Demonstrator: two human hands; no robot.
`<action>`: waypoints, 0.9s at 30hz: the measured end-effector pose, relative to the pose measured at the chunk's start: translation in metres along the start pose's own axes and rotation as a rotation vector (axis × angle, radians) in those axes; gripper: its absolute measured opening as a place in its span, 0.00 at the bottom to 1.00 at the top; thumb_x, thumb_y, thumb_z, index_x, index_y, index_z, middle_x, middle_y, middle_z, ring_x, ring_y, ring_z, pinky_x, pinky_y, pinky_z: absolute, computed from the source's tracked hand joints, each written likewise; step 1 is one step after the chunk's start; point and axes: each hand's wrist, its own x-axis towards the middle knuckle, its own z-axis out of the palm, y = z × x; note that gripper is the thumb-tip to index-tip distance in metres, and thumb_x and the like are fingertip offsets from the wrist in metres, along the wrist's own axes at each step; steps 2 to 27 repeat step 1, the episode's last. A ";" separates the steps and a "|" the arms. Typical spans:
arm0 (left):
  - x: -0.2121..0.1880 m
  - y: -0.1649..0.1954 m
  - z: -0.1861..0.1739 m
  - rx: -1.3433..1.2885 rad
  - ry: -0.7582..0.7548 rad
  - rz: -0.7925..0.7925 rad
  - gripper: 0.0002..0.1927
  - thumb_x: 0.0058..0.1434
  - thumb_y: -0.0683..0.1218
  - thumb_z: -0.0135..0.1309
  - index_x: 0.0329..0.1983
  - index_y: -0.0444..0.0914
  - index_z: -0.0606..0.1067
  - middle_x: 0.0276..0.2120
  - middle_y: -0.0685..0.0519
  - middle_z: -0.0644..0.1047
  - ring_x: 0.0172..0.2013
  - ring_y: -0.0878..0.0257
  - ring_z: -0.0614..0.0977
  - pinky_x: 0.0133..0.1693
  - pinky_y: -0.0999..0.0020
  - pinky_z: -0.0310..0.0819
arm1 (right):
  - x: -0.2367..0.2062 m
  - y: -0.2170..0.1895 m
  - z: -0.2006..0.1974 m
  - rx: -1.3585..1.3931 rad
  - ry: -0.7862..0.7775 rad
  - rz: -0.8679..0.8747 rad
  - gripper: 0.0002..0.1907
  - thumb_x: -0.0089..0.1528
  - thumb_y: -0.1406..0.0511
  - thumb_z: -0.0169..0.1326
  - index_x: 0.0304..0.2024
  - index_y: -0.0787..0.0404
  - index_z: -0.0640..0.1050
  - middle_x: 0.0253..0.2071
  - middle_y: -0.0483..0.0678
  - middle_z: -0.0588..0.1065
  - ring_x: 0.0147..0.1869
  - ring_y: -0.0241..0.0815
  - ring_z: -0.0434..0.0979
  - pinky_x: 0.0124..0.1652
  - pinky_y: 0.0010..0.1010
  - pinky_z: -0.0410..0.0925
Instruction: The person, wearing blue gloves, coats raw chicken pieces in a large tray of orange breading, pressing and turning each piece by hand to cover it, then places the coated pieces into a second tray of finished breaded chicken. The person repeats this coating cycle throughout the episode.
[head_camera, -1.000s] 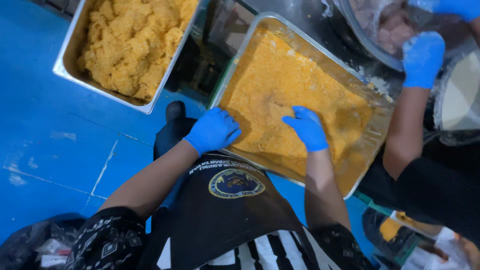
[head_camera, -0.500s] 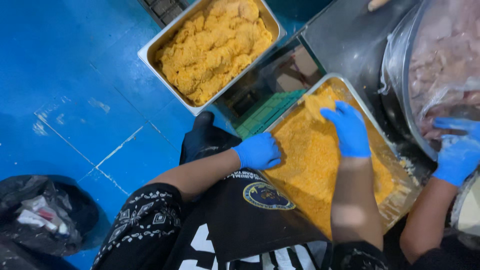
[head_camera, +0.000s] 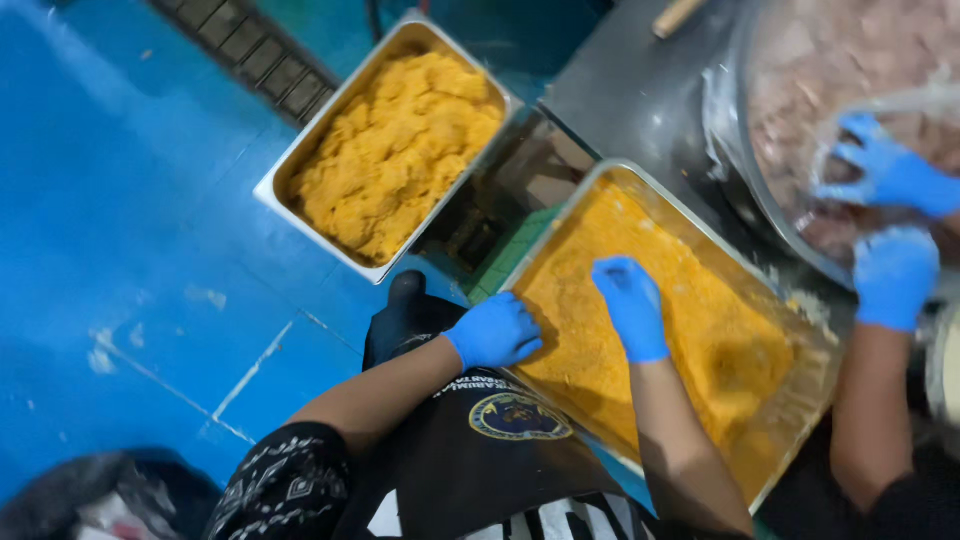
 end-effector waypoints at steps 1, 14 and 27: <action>-0.001 0.002 -0.001 0.012 -0.022 -0.004 0.14 0.63 0.54 0.53 0.25 0.42 0.76 0.27 0.50 0.76 0.34 0.50 0.77 0.42 0.53 0.67 | -0.029 0.019 -0.012 0.025 0.046 0.071 0.11 0.59 0.65 0.62 0.44 0.58 0.80 0.45 0.51 0.80 0.53 0.39 0.80 0.55 0.34 0.71; -0.001 0.002 -0.001 0.012 -0.022 -0.004 0.14 0.63 0.54 0.53 0.25 0.42 0.76 0.27 0.50 0.76 0.34 0.50 0.77 0.42 0.53 0.67 | -0.029 0.019 -0.012 0.025 0.046 0.071 0.11 0.59 0.65 0.62 0.44 0.58 0.80 0.45 0.51 0.80 0.53 0.39 0.80 0.55 0.34 0.71; -0.001 0.002 -0.001 0.012 -0.022 -0.004 0.14 0.63 0.54 0.53 0.25 0.42 0.76 0.27 0.50 0.76 0.34 0.50 0.77 0.42 0.53 0.67 | -0.029 0.019 -0.012 0.025 0.046 0.071 0.11 0.59 0.65 0.62 0.44 0.58 0.80 0.45 0.51 0.80 0.53 0.39 0.80 0.55 0.34 0.71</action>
